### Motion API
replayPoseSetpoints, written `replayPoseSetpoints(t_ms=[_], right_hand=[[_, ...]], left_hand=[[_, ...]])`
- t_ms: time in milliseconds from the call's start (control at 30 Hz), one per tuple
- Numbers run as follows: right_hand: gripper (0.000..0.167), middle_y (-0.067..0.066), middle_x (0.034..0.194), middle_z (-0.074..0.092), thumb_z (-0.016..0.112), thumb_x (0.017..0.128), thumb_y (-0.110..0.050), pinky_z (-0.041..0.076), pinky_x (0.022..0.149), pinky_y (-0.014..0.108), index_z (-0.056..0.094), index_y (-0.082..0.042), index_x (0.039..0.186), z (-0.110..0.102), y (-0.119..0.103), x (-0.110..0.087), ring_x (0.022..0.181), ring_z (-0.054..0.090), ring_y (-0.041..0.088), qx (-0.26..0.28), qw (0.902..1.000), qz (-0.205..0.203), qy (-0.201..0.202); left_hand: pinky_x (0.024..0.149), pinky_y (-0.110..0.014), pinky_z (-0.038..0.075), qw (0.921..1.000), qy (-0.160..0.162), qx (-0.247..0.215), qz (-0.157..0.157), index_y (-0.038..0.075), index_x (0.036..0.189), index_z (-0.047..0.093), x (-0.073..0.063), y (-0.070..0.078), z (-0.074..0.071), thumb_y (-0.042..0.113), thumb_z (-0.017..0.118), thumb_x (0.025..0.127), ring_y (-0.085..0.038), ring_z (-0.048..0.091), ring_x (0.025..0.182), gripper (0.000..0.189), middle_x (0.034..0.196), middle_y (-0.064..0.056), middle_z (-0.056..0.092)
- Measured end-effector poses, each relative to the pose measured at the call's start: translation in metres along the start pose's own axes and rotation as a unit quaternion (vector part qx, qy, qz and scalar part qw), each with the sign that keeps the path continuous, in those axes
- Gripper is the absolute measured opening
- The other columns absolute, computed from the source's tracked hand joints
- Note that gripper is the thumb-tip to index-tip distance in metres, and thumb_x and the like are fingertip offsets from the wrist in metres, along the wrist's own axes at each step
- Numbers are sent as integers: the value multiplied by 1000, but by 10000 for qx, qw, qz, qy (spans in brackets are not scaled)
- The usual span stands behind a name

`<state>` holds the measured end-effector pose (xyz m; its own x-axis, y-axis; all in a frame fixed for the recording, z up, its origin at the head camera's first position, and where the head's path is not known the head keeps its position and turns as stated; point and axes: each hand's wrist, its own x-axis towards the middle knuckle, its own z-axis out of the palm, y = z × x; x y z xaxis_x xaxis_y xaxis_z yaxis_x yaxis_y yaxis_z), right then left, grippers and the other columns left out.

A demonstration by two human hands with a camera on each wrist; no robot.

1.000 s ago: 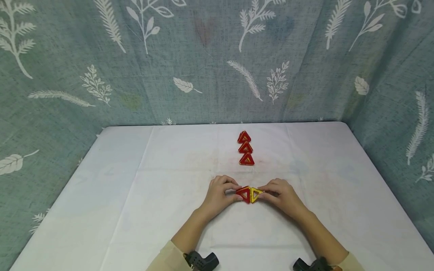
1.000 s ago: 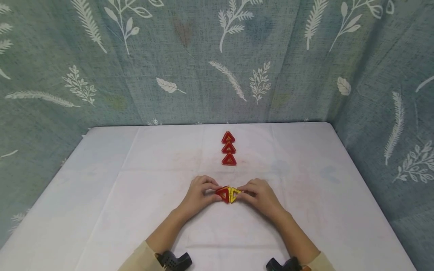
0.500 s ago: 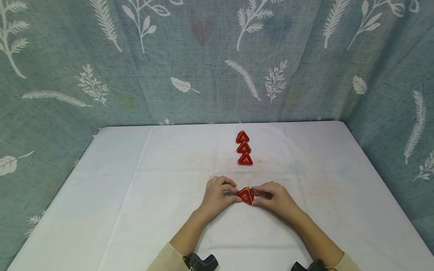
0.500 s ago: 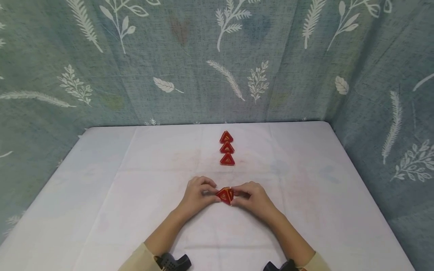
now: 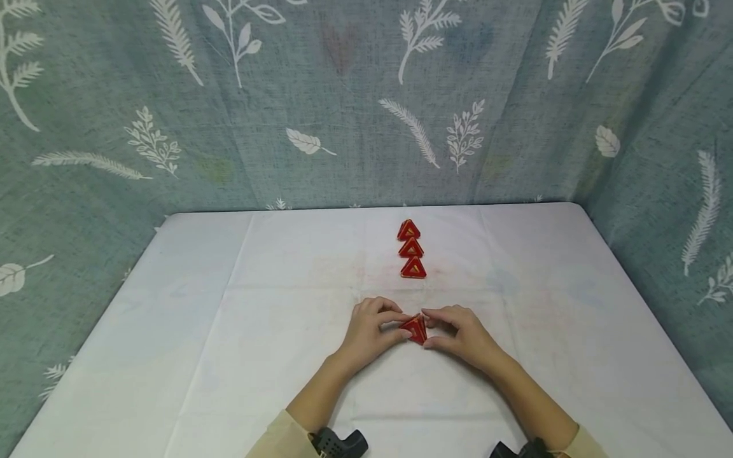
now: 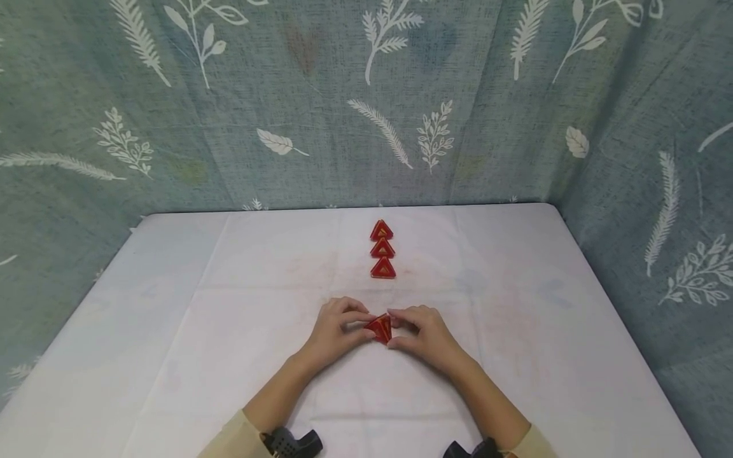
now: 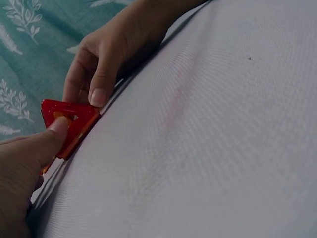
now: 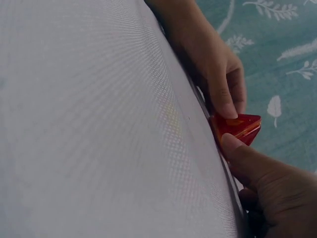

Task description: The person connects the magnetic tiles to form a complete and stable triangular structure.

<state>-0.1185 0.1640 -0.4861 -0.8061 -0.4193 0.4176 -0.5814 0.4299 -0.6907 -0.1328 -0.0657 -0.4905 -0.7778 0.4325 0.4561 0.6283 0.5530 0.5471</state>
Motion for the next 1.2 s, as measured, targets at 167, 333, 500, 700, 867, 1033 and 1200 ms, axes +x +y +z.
replayPoseSetpoints(t_ms=[167,333,500,700,867,1033,1200], right_hand=[[49,-2,92,68,84,67,-20,39,73,30,70,-5,112,1,0,-1,80,55,12,-264,9996,-4,-89],[49,-3,90,66,85,64,-23,39,73,31,72,-8,108,2,0,-1,80,53,9,-436,9990,-4,-45],[52,-1,89,63,86,61,-25,39,71,30,72,-6,108,3,3,-2,79,51,9,-707,9969,-338,29],[54,-3,86,60,87,60,-31,39,70,29,72,-7,107,4,3,-3,78,50,8,-1046,9935,-426,123],[51,-3,85,61,87,61,-30,39,71,31,72,-7,105,7,0,-3,77,49,8,-1327,9900,-385,289],[49,-2,85,61,86,63,-27,40,73,34,71,-7,105,9,-3,-3,78,50,9,-1425,9884,-383,354],[51,-2,85,61,87,62,-30,39,74,34,71,-7,105,9,-2,-2,78,50,9,-1352,9895,-366,362]], left_hand=[[85,-38,36,9995,-128,38,291,16,94,77,0,2,-2,29,79,73,-17,49,95,25,98,1,58],[85,-37,35,9991,-337,16,269,15,92,77,1,3,-2,30,78,73,-17,46,97,24,96,1,55],[85,-37,36,9983,-270,461,248,17,95,76,-1,1,-1,38,80,69,-17,47,96,34,97,2,54],[82,-35,36,9988,-14,492,16,17,87,75,-2,3,1,39,83,63,-15,47,91,33,94,3,55],[81,-34,36,9988,-74,482,20,15,87,72,-1,7,1,35,81,66,-16,47,93,30,95,2,55],[82,-35,36,9990,-103,444,28,12,89,70,-1,9,0,32,80,68,-17,47,95,30,96,0,55],[85,-35,37,9991,-298,308,-77,14,91,72,-1,3,1,33,80,71,-16,47,96,29,98,1,56]])
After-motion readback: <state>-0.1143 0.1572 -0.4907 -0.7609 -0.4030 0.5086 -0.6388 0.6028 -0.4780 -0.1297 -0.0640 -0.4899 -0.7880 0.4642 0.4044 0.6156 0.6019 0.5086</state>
